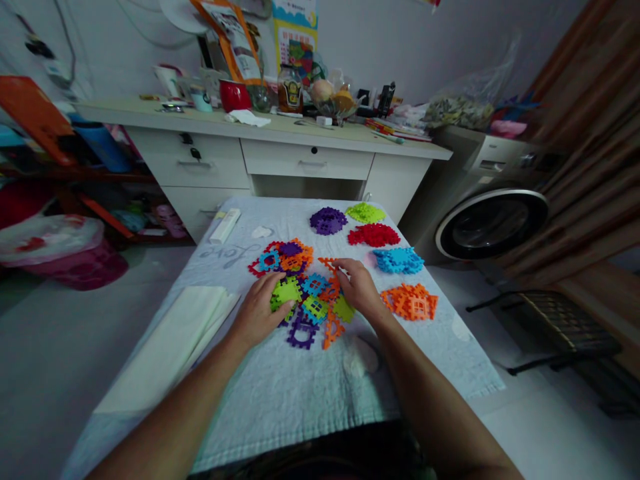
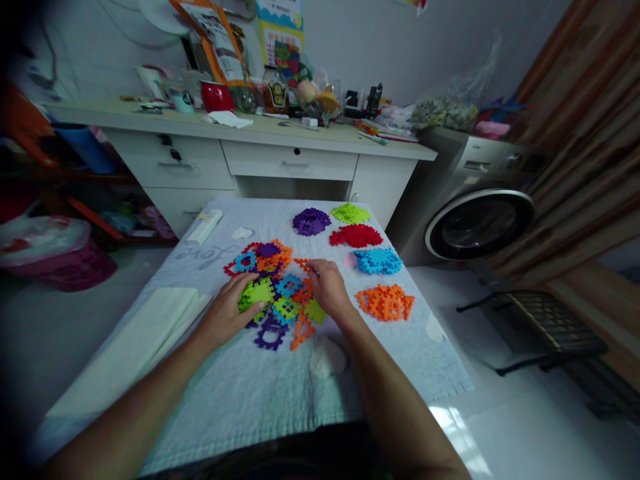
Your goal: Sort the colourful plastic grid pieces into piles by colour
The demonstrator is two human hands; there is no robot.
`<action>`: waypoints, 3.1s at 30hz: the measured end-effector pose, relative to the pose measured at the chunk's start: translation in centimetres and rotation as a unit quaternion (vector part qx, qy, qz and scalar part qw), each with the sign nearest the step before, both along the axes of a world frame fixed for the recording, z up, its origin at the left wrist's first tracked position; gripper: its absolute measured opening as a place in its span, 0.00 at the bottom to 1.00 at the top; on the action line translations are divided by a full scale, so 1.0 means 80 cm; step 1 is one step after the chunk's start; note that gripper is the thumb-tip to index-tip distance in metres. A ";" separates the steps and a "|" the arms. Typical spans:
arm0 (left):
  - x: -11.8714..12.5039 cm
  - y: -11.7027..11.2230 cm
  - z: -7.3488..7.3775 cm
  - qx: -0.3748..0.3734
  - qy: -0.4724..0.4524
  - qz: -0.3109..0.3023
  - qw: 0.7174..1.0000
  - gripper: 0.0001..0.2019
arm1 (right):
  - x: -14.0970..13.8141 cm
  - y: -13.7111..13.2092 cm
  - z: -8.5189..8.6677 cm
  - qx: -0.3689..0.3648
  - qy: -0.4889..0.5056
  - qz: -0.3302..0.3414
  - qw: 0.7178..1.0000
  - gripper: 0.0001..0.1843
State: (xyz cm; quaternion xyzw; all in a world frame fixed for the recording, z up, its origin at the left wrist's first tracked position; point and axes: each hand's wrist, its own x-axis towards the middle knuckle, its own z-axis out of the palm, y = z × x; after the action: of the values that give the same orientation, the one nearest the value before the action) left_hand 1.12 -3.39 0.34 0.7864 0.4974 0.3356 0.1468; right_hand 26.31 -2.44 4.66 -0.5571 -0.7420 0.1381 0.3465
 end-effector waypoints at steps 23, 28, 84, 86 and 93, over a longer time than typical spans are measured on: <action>0.001 0.000 0.000 0.012 0.005 0.002 1.000 0.24 | 0.117 -0.064 0.023 -0.136 -0.180 -0.205 0.953 0.10; -0.002 0.001 -0.001 0.032 0.015 0.021 0.999 0.23 | 0.113 -0.062 0.025 -0.121 -0.268 -0.234 0.927 0.09; 0.002 0.006 -0.001 -0.001 -0.012 0.030 0.999 0.25 | -0.054 0.227 -0.013 -0.030 -0.137 -0.130 0.982 0.17; 0.002 0.006 -0.002 -0.001 -0.010 0.029 1.000 0.25 | -0.051 0.222 -0.010 -0.026 -0.137 -0.128 0.982 0.14; 0.003 0.005 0.001 -0.008 -0.009 0.030 0.999 0.25 | -0.057 0.182 0.009 -0.111 -0.096 0.081 0.986 0.08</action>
State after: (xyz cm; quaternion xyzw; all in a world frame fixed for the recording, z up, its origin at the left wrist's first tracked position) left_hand 1.35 -2.95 0.46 0.7671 0.5219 0.3426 0.1476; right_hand 21.75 12.13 5.38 -0.5408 -0.7946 0.1931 0.1972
